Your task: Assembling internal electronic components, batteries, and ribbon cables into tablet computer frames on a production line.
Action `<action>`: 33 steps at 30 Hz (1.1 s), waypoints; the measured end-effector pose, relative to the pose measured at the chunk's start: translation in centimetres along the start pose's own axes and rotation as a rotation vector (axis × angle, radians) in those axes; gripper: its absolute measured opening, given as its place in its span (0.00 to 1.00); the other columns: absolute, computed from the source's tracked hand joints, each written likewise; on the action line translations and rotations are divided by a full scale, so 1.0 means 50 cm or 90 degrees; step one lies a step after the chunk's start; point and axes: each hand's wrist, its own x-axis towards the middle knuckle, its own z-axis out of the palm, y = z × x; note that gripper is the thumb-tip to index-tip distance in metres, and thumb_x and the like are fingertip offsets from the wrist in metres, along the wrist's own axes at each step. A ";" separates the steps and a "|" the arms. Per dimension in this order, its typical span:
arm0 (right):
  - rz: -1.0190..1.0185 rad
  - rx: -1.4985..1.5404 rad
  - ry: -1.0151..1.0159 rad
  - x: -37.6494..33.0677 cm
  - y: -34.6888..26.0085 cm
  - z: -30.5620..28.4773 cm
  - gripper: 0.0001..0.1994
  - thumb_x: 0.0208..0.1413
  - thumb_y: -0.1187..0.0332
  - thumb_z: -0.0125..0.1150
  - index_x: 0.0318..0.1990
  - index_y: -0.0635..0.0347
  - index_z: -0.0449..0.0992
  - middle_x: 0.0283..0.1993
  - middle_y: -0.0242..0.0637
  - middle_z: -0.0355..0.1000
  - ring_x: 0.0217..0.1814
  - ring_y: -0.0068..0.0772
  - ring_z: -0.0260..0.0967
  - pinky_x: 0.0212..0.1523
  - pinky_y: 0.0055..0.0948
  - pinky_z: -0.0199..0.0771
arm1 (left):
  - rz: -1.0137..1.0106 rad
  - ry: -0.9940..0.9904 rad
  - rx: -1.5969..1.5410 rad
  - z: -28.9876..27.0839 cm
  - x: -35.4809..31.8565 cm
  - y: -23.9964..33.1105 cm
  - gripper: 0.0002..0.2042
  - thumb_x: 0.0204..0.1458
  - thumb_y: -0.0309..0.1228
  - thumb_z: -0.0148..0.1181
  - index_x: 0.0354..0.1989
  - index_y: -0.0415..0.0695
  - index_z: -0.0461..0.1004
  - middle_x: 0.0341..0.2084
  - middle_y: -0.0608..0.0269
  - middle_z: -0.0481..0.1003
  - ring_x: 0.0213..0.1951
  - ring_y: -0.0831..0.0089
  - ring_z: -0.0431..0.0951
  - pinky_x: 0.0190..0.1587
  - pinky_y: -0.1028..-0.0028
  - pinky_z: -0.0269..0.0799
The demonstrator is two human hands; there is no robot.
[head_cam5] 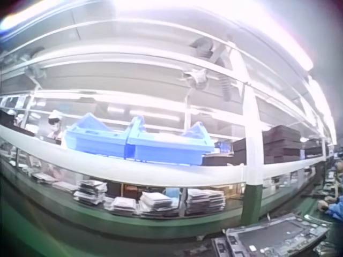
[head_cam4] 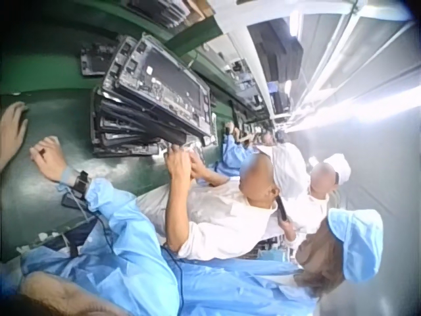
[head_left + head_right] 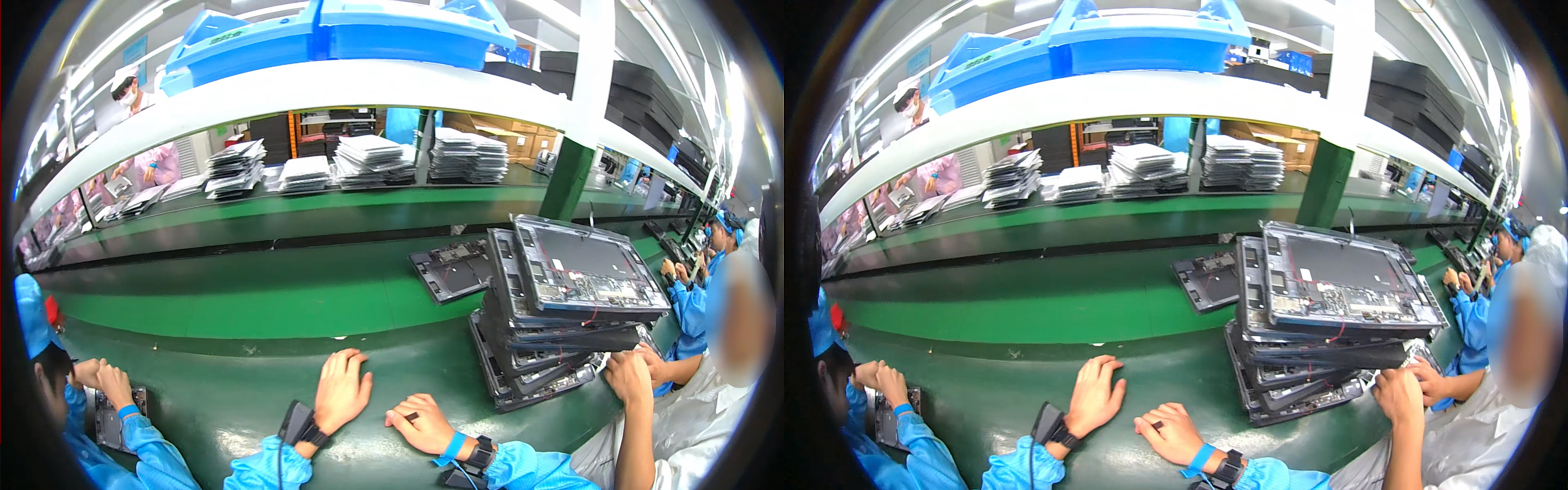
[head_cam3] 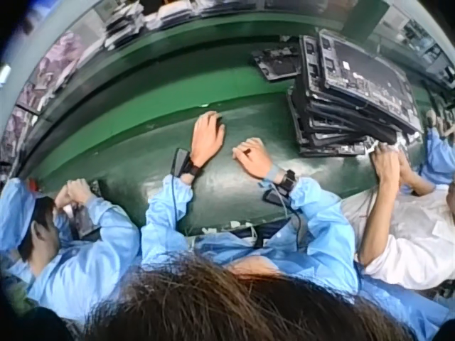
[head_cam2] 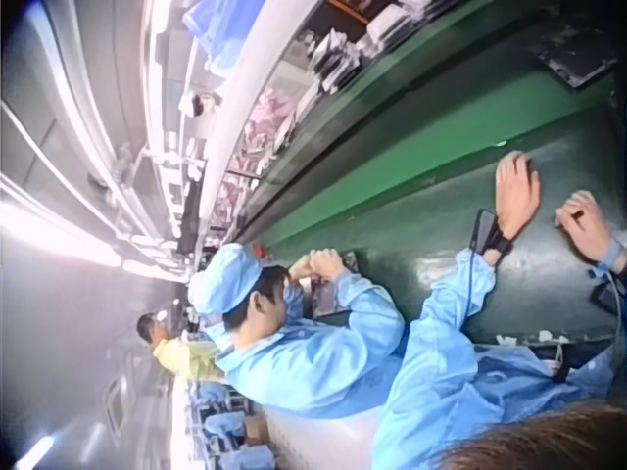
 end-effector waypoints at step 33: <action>0.274 0.229 0.092 -0.112 -0.060 -0.043 0.13 0.68 0.67 0.49 0.42 0.62 0.81 0.30 0.35 0.78 0.36 0.41 0.74 0.45 0.37 0.71 | -0.231 -0.270 -0.140 0.235 0.516 -0.075 0.34 0.59 0.57 0.47 0.46 0.31 0.77 0.49 0.36 0.76 0.47 0.41 0.78 0.55 0.55 0.73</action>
